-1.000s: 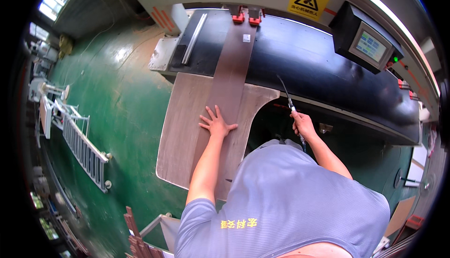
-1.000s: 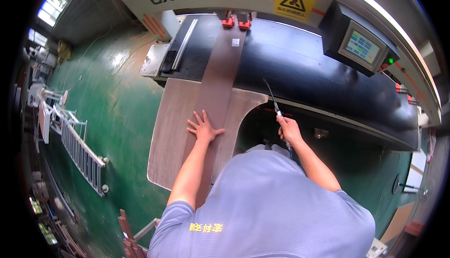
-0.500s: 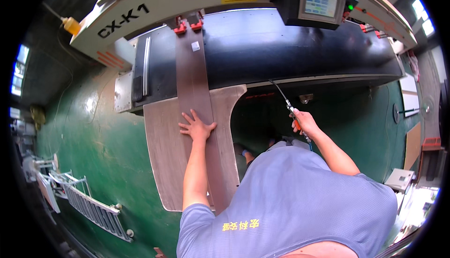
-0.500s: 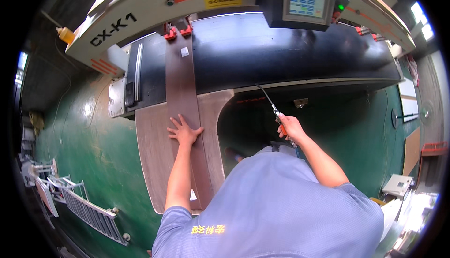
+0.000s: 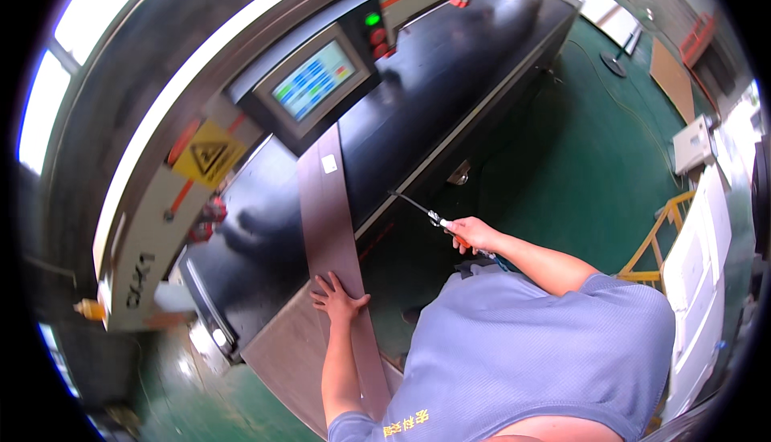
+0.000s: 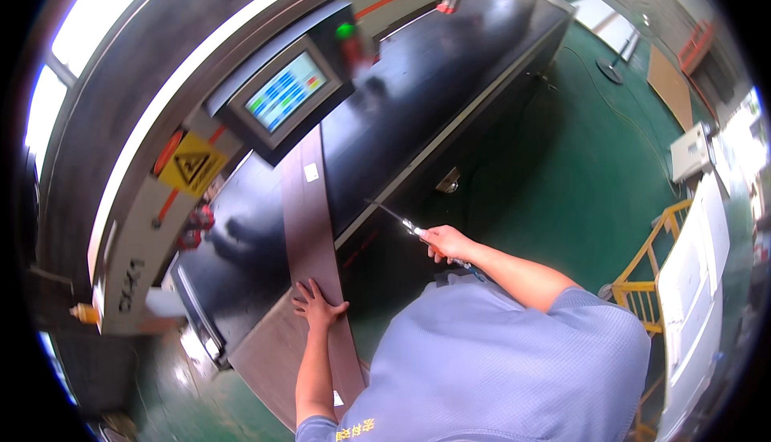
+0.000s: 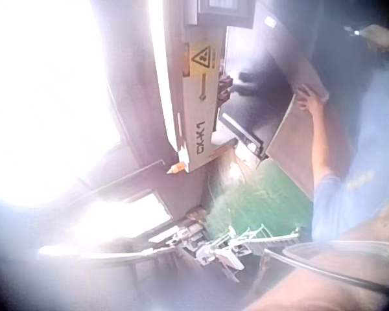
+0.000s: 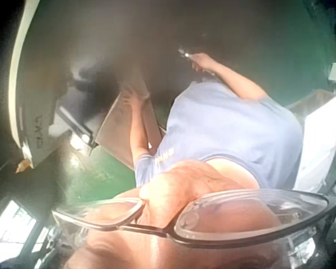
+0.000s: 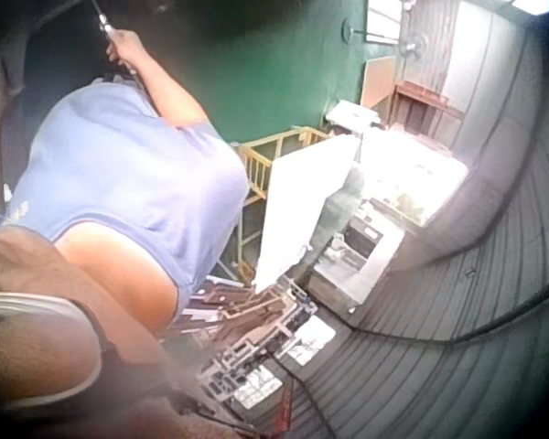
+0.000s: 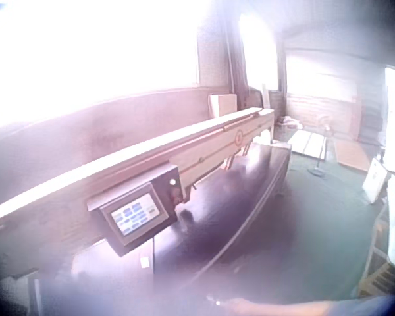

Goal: The person feeds brown panels into a machine, cleans them with an air nozzle, marks a panel with a pen, and moves stacks of panels between work surfaces.

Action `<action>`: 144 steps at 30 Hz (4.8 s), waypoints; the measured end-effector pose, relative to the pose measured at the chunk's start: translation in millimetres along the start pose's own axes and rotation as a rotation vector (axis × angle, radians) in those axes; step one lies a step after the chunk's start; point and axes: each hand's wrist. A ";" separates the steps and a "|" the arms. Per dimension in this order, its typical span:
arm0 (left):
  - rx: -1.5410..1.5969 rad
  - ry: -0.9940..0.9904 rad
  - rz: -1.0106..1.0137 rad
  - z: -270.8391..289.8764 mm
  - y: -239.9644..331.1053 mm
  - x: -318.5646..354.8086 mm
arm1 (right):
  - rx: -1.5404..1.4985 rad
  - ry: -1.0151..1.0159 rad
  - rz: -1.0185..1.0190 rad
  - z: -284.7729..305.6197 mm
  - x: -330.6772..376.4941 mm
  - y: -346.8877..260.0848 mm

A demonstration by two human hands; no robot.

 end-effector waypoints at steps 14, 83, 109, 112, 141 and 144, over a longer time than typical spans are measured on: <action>-0.306 -0.067 -0.479 8.5 372.9 -239.4 | -0.311 0.532 -0.216 268.7 38.5 161.2; 0.093 0.100 -0.831 -269.2 1899.8 -634.7 | 0.074 0.565 0.180 1701.8 -401.4 425.2; 0.035 0.064 0.221 -279.4 1947.8 -755.6 | 0.891 0.308 -0.030 2225.8 -683.1 564.5; 0.037 0.073 0.215 -280.2 1944.0 -753.7 | 0.970 0.220 -0.047 2222.5 -688.4 564.6; 1.472 0.390 -0.432 -217.6 1904.1 -238.0 | 0.016 -0.204 0.871 1696.5 -254.9 288.6; 1.285 0.614 -0.310 -221.9 1823.0 -151.1 | -0.036 -0.636 0.627 1572.9 -195.9 286.6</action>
Point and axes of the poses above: each hand's wrist, its own x-axis away from the middle knuckle, its own z-axis out of the back of the hand, y = z × x, and after that the axes turned 11 degrees about x, right-handed
